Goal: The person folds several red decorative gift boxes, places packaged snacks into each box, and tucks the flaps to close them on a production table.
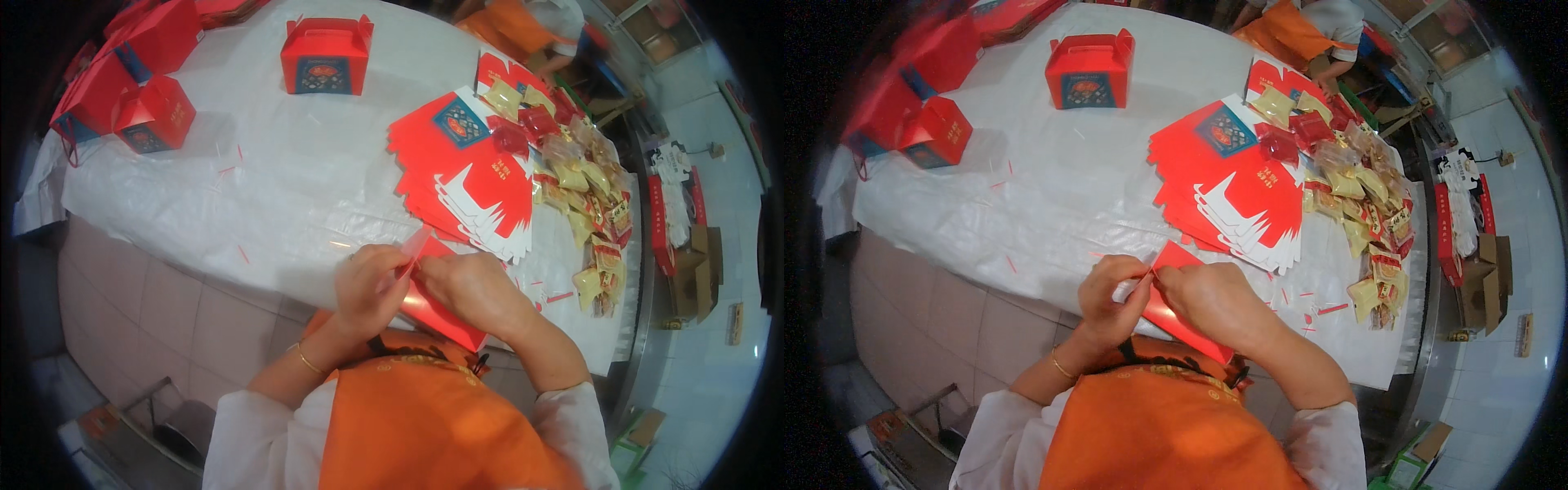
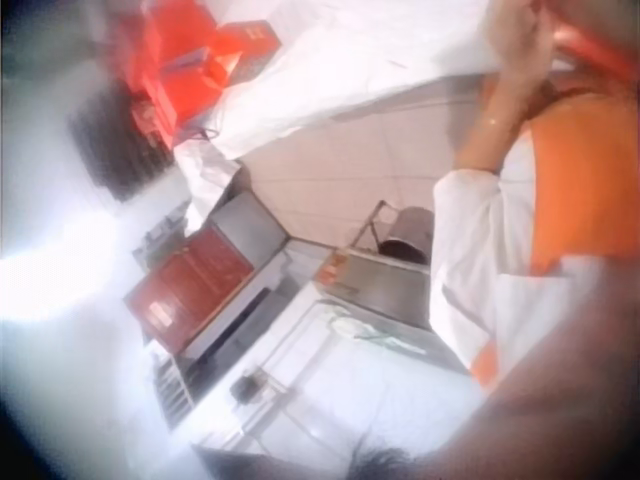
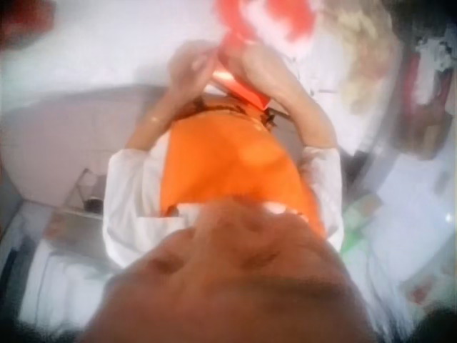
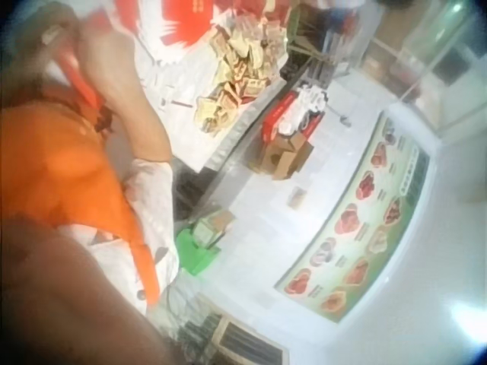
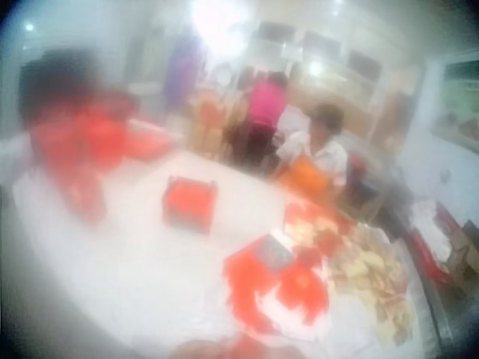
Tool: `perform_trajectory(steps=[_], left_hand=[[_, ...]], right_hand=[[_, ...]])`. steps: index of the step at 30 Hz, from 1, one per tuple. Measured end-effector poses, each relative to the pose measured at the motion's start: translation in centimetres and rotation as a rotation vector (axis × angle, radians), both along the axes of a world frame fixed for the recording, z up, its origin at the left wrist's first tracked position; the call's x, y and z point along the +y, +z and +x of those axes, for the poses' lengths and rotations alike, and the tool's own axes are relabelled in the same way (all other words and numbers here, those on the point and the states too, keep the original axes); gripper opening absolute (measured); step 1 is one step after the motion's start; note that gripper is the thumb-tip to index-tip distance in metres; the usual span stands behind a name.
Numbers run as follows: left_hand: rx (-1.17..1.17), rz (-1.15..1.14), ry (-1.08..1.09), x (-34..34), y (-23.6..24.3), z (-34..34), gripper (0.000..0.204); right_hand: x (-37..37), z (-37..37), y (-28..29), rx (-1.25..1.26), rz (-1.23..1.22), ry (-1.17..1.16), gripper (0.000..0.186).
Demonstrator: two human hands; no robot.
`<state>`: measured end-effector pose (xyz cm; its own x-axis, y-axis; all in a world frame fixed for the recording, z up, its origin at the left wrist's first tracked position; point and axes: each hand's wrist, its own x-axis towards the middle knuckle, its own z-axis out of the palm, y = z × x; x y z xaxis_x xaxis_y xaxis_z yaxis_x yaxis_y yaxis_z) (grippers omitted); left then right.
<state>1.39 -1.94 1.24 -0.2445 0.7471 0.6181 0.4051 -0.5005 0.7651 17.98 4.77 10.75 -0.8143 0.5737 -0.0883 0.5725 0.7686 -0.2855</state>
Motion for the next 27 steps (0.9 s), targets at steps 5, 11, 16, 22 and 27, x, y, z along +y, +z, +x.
perform_trajectory(steps=[5,11,16,22,27], left_hand=[[-0.188,-0.152,-0.063,0.6,0.6,-0.3,0.023],[-0.157,-0.294,-0.020,0.9,1.8,-0.3,0.021],[-0.117,-0.255,-0.020,1.0,2.1,-0.3,0.022],[-0.058,-0.229,-0.072,0.9,2.3,-1.1,0.025],[-0.039,-0.254,-0.087,0.4,2.4,-1.0,0.028]], right_hand=[[1.0,-0.4,0.2,0.002,-0.053,0.000,0.016],[2.1,-0.6,-0.5,0.116,-0.031,-0.049,0.016],[1.7,-0.3,-1.0,0.089,0.109,0.035,0.015],[1.4,-0.9,-1.0,0.006,0.182,0.093,0.015],[1.4,-0.5,-1.4,0.049,0.122,0.065,0.016]])
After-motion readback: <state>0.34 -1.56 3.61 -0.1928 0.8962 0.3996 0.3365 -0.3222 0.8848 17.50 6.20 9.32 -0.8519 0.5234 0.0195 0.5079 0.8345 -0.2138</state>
